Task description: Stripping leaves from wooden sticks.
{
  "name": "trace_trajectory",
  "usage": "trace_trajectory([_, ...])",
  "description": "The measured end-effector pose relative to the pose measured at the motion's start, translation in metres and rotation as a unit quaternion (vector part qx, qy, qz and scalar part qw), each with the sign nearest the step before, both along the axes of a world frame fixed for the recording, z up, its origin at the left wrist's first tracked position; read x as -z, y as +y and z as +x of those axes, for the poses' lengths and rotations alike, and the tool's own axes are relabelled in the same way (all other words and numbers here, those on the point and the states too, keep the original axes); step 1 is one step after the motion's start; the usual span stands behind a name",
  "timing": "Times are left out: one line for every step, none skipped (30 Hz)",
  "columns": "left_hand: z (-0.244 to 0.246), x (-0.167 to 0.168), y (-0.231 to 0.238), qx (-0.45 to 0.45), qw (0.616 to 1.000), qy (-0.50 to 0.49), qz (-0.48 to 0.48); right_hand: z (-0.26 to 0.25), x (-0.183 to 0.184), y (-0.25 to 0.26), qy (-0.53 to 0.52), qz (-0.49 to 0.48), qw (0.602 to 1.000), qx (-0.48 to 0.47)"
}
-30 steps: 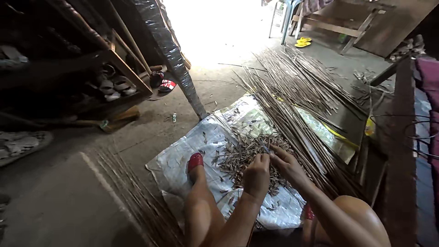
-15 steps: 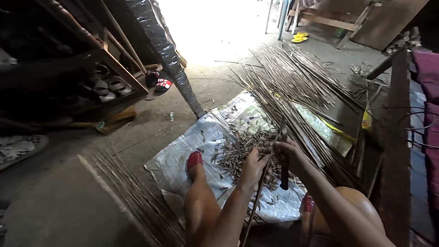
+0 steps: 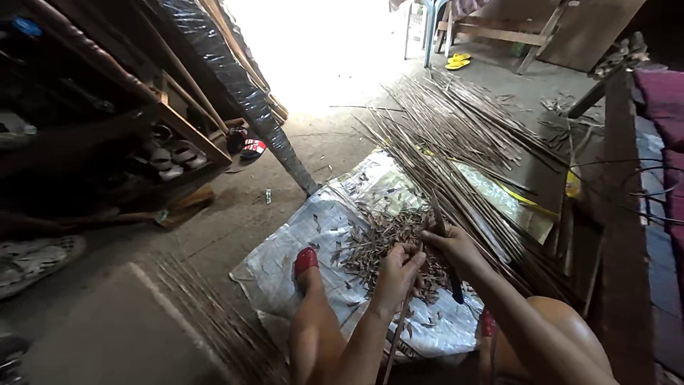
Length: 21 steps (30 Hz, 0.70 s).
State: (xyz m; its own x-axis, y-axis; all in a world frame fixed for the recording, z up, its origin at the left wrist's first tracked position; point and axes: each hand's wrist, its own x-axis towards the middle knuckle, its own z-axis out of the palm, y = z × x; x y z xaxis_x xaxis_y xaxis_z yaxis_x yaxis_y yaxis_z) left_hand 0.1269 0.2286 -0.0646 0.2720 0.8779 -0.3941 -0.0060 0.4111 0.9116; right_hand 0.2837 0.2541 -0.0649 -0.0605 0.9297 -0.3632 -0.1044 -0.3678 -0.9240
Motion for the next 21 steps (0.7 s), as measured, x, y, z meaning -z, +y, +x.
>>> trace_trajectory([-0.004,-0.001,0.002,0.025,0.998,0.047,0.024,0.002,0.002,0.000,-0.011,0.004,1.000,-0.005])
trace_trajectory([-0.011,-0.004,0.005,0.054,0.991,0.104,0.057,0.003,0.003,0.001,-0.015,0.007,1.000,-0.008])
trace_trajectory([-0.023,-0.010,0.010,0.080,0.979,0.167,0.090,0.004,0.003,0.001,-0.010,0.007,1.000,-0.008])
trace_trajectory([-0.040,-0.018,0.016,0.095,0.964,0.221,0.113,0.005,0.003,0.002,0.004,0.005,1.000,-0.007])
trace_trajectory([-0.060,-0.027,0.021,0.094,0.951,0.267,0.120,0.007,0.004,0.002,0.021,0.005,1.000,-0.004])
trace_trajectory([-0.083,-0.033,0.025,0.075,0.940,0.312,0.114,0.010,0.006,0.003,0.038,0.009,0.999,-0.005])
trace_trajectory([-0.111,-0.035,0.027,0.039,0.928,0.357,0.097,0.013,0.007,0.003,0.050,0.011,0.999,-0.004])
trace_trajectory([-0.141,-0.029,0.025,-0.014,0.914,0.398,0.076,0.015,0.007,0.005,0.052,0.014,0.999,-0.006])
trace_trajectory([-0.172,-0.015,0.020,-0.064,0.900,0.428,0.051,0.016,0.008,0.007,0.052,0.016,0.999,-0.006])
trace_trajectory([-0.199,0.006,0.010,-0.115,0.890,0.441,0.026,0.017,0.008,0.008,0.051,0.017,0.999,-0.008])
trace_trajectory([-0.217,0.033,-0.005,-0.156,0.887,0.434,-0.004,0.016,0.008,0.008,0.052,0.017,0.998,-0.007])
trace_trajectory([-0.222,0.062,-0.023,-0.187,0.892,0.409,-0.043,0.015,0.007,0.008,0.053,0.013,0.999,-0.006])
trace_trajectory([-0.212,0.081,-0.040,-0.204,0.901,0.373,-0.081,0.014,0.007,0.008,0.048,0.007,0.999,-0.008])
trace_trajectory([-0.199,0.086,-0.051,-0.224,0.915,0.318,-0.108,0.011,0.007,0.009,0.041,0.001,0.999,-0.007])
trace_trajectory([-0.191,0.077,-0.052,-0.222,0.932,0.265,-0.108,0.008,0.006,0.010,0.033,-0.004,0.999,-0.007])
trace_trajectory([-0.185,0.060,-0.049,-0.202,0.952,0.212,-0.083,0.004,0.006,0.010,0.027,-0.012,0.999,-0.013])
trace_trajectory([-0.177,0.039,-0.044,-0.173,0.973,0.148,-0.042,0.001,0.007,0.008,0.025,-0.023,0.999,-0.025])
trace_trajectory([-0.168,0.019,-0.036,-0.129,0.989,0.070,0.001,-0.002,0.008,0.005,0.026,-0.032,0.998,-0.038])
trace_trajectory([-0.154,0.001,-0.023,-0.096,0.994,0.012,0.044,-0.004,0.009,0.002,0.028,-0.035,0.998,-0.053])
trace_trajectory([-0.137,-0.015,-0.009,-0.065,0.995,0.014,0.078,-0.007,0.008,0.001,0.034,-0.034,0.997,-0.067])
trace_trajectory([-0.116,-0.028,0.003,-0.036,0.993,0.063,0.089,-0.009,0.005,0.001,0.036,-0.031,0.996,-0.078])
